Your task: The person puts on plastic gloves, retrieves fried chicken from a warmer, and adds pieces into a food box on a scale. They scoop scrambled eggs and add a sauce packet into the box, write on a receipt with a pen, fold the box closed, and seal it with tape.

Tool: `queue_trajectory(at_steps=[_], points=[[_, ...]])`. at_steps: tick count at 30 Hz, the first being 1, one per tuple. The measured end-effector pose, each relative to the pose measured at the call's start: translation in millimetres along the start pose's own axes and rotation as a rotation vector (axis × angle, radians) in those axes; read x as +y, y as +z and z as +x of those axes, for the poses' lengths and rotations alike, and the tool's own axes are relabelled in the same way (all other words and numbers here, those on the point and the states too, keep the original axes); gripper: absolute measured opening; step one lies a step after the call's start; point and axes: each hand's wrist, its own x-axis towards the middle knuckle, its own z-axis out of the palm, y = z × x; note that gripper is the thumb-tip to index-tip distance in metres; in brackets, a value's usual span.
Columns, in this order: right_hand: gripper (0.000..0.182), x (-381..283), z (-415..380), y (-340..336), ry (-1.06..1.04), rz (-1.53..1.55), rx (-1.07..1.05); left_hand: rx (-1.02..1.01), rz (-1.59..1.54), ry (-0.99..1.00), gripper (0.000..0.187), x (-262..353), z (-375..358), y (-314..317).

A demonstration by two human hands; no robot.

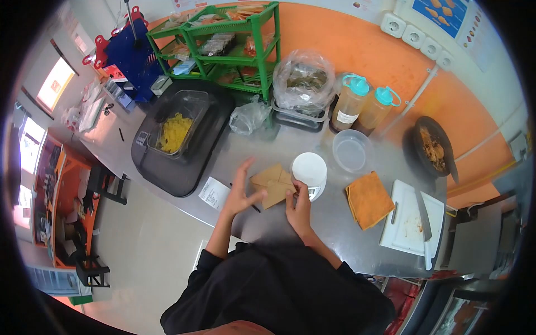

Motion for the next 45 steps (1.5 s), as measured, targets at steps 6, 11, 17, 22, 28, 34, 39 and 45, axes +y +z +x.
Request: queue_trajectory(at_steps=[6,11,17,22,28,34,39,45], points=[[0.018,2.5,-14.5,-15.7,0.13,-0.08,0.16,-0.134,0.041,-0.059,0.104,-10.8,-21.2,20.6],[0.016,20.5,-30.2,-12.0,-0.149,-0.383,0.028,-0.02,-0.113,-0.154,0.093,29.6,-10.2,-1.3],[0.024,-7.0,-29.8,57.1,-0.474,-0.436,-0.296,0.365,-0.285,-0.216,0.092,88.9,-68.9,-58.4],[0.022,11.0,-0.7,91.4,-0.346,-0.556,-0.319,0.639,-0.266,-0.242,0.095,90.9,-170.2,-98.4],[0.022,-90.6,-7.9,158.1,-0.498,-0.411,-0.113,1.029,-0.08,-0.34,0.094,72.6,-263.8,-153.8],[0.007,-157.7,-74.4,356.5,-0.402,-0.082,-0.752,1.227,-0.02,-0.492,0.091,46.3,-319.7,-267.1],[0.013,-181.9,-94.5,509.1,-0.482,0.042,-0.938,1.17,0.139,-0.538,0.086,8.8,-355.2,-392.8],[0.022,-162.7,-28.1,638.1,-0.219,-0.145,-0.701,1.122,0.092,-0.577,0.082,-77.8,-338.6,-523.6]])
